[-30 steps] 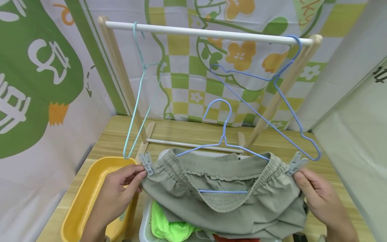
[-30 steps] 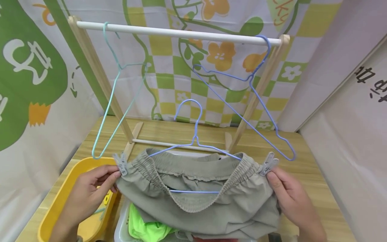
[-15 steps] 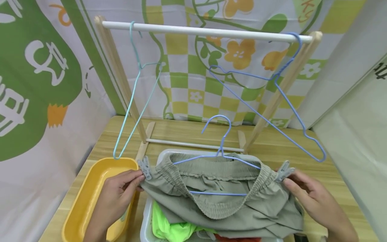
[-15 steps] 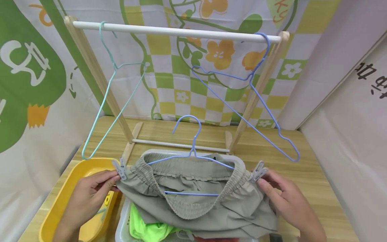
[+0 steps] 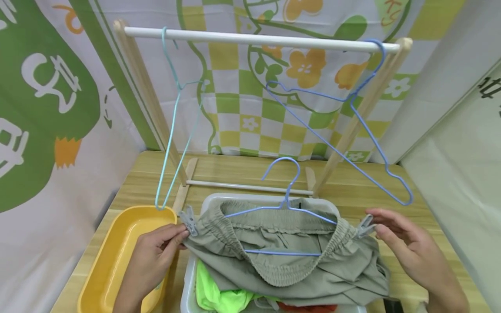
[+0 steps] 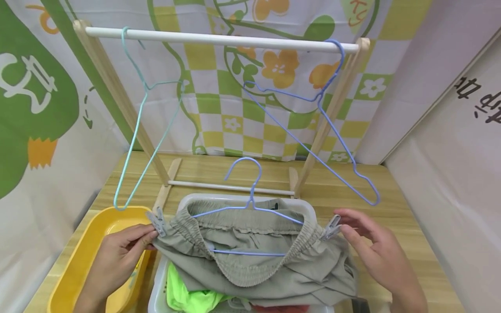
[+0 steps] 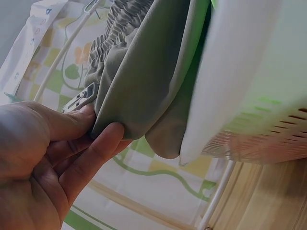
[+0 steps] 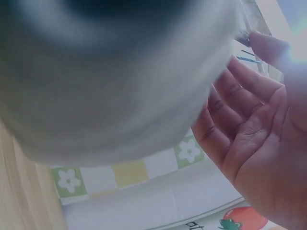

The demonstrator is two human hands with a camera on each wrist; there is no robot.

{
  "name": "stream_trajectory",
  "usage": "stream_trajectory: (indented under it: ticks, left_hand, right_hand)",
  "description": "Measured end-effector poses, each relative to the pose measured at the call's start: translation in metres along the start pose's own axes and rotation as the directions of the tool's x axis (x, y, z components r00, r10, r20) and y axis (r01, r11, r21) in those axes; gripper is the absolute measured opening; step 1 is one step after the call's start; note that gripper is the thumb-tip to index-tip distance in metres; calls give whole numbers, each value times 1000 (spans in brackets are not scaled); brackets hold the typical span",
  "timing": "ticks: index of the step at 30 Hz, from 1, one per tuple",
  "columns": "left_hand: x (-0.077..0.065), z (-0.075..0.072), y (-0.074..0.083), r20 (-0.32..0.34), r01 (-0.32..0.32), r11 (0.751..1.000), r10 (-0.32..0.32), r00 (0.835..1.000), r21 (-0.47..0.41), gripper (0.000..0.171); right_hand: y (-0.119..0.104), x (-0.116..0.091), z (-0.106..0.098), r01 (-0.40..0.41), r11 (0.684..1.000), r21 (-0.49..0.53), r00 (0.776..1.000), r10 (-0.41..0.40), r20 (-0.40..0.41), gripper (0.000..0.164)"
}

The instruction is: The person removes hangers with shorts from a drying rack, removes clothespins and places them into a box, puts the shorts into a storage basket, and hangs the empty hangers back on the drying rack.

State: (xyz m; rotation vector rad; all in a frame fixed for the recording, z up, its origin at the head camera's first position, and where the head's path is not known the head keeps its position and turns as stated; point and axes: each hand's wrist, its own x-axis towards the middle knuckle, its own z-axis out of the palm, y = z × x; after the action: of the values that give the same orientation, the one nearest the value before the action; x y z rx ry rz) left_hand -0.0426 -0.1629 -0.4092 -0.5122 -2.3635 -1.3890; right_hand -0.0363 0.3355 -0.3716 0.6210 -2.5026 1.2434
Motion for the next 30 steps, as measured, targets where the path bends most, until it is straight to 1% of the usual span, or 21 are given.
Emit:
stream_trajectory:
  ticks: [4,7,10,11,13,15,18,21,24,26,27,30]
  left_hand:
    - [-2,1,-1,-7,-5,1000,5,1000,1,25]
    - [-3,2,-1,-4,3,1000,-3,1000,-25,25]
    - [-3,2,0,-3,9,999,-9,1000,-36,24]
    - [-3,2,0,-5,11,999,-11,1000,-33,24]
    - [-2,2,0,-9,12,1000,-12,1000,-21,24]
    - [-2,2,0,-11,15,1000,-15,1000,-15,24]
    - [-1,1,0,5,23,999,-23,1000,-31,23]
    - [0,-2,1,52,48,997,-45,998,-54,19]
    - [1,-6,1,116,59,998,-56,992,-29,22]
    - [2,-8,1,138,45,999,-45,989,1,31]
    - [3,-8,2,138,34,999,-36,990,15,33]
    - [6,-8,2,107,10,1000,-11,994,2,35]
  right_hand:
    - [0,-2,-1,-18,1000,-11,1000,18,12,47]
    - [0,-5,-1,-82,995,-50,996,84,42,49]
    - [2,-9,1,-141,987,-79,984,148,102,48]
    - [4,-11,1,-154,984,-88,979,164,123,45]
    - [7,-14,2,-138,987,-79,976,149,161,37]
    - [9,-16,3,-107,993,-56,975,116,189,33]
    - [14,-18,4,-40,999,-8,978,41,203,37]
    - [18,-18,5,23,1000,13,980,-25,195,43]
    - [20,-18,6,90,996,-11,982,-87,169,48]
    - [20,-18,6,115,992,-51,983,-107,149,51]
    - [20,-18,6,116,991,-71,984,-105,143,52]
    - [19,-19,5,125,988,-93,985,-112,130,52]
